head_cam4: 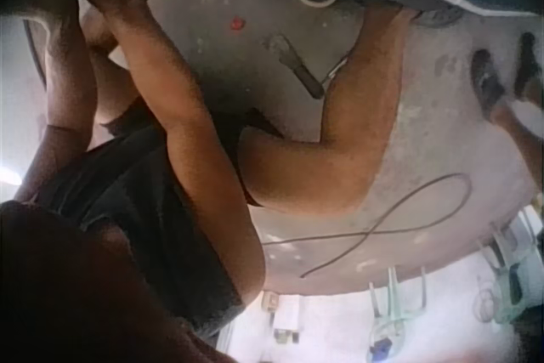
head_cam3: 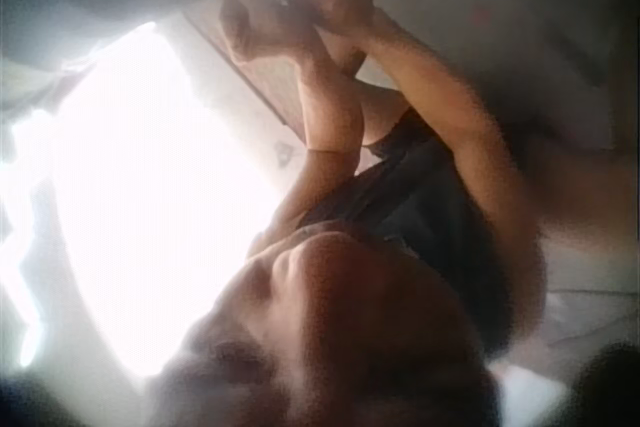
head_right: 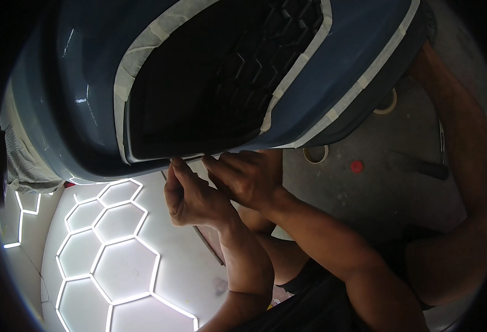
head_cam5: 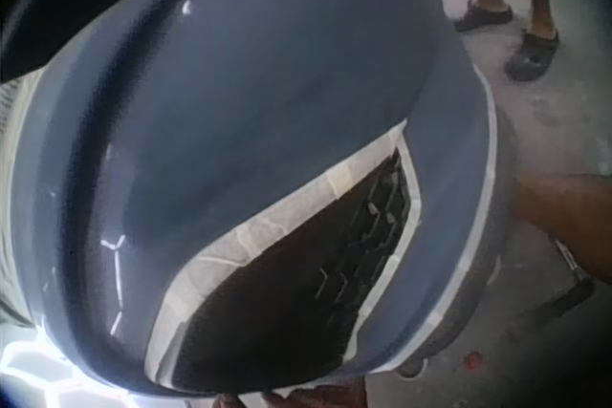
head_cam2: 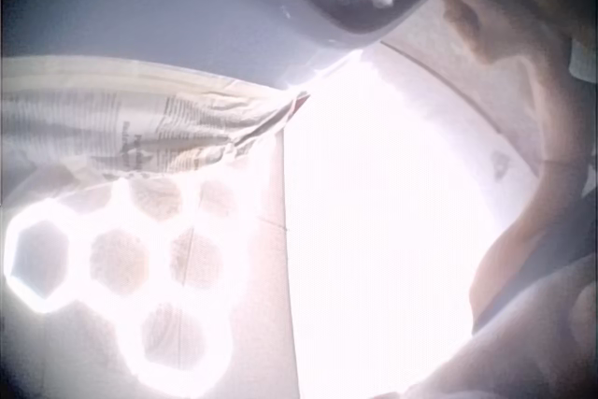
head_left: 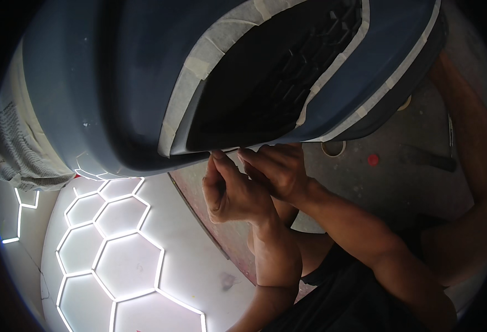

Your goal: The person applies masking tape along the edges of a car bumper, smoothing it down and trimming excess with a utility knife. They repeatedly cut tape, position it, and press it into place around the bumper's contours.

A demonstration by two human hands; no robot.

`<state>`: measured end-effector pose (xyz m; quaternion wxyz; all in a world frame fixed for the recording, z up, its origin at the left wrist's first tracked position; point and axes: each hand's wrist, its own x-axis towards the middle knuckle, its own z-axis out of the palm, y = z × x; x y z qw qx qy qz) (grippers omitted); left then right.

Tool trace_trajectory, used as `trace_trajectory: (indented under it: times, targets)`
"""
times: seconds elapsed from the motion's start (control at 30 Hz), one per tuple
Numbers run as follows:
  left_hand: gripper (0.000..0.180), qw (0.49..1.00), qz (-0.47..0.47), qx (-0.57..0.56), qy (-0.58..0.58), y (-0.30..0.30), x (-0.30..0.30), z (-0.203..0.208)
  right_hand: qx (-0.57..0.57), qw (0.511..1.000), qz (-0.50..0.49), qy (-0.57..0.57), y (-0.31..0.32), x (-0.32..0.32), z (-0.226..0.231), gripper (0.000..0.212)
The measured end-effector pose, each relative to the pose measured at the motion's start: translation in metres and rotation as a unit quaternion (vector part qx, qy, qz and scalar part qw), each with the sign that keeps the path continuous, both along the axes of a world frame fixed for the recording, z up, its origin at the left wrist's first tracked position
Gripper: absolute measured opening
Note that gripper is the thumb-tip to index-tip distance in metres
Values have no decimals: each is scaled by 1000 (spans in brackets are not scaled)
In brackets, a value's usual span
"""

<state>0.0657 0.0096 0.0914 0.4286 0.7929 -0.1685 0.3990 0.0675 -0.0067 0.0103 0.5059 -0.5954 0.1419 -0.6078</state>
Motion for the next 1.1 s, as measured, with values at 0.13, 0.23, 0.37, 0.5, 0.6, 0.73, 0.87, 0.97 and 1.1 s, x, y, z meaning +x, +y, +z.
trace_trajectory:
  times: [0.13,0.23,0.37,0.5,0.6,0.73,0.87,0.97,1.1]
  targets:
    - [14,1000,-1,9,-8,2,2,-1,-13,1000,0,25,0,-1,-1,33]
    - [14,1000,8,-2,5,1,2,-1,-11,999,6,35,0,0,-1,34]
    - [15,1000,18,18,-2,1,1,0,-16,999,7,37,0,0,-1,34]
    - [15,1000,18,15,-7,0,2,0,-5,999,26,35,-4,-4,3,34]
    - [15,1000,25,16,-2,0,1,0,0,999,35,24,-4,-3,3,33]
    - [15,1000,19,16,-7,2,3,-1,9,999,32,2,-4,0,2,32]
    - [19,999,18,38,11,-1,-1,1,14,1000,15,12,-3,1,1,30]
    - [29,997,20,77,-4,5,2,1,27,999,16,12,-4,-2,7,28]
    - [32,989,9,140,-49,20,5,0,48,999,19,7,-2,0,9,22]
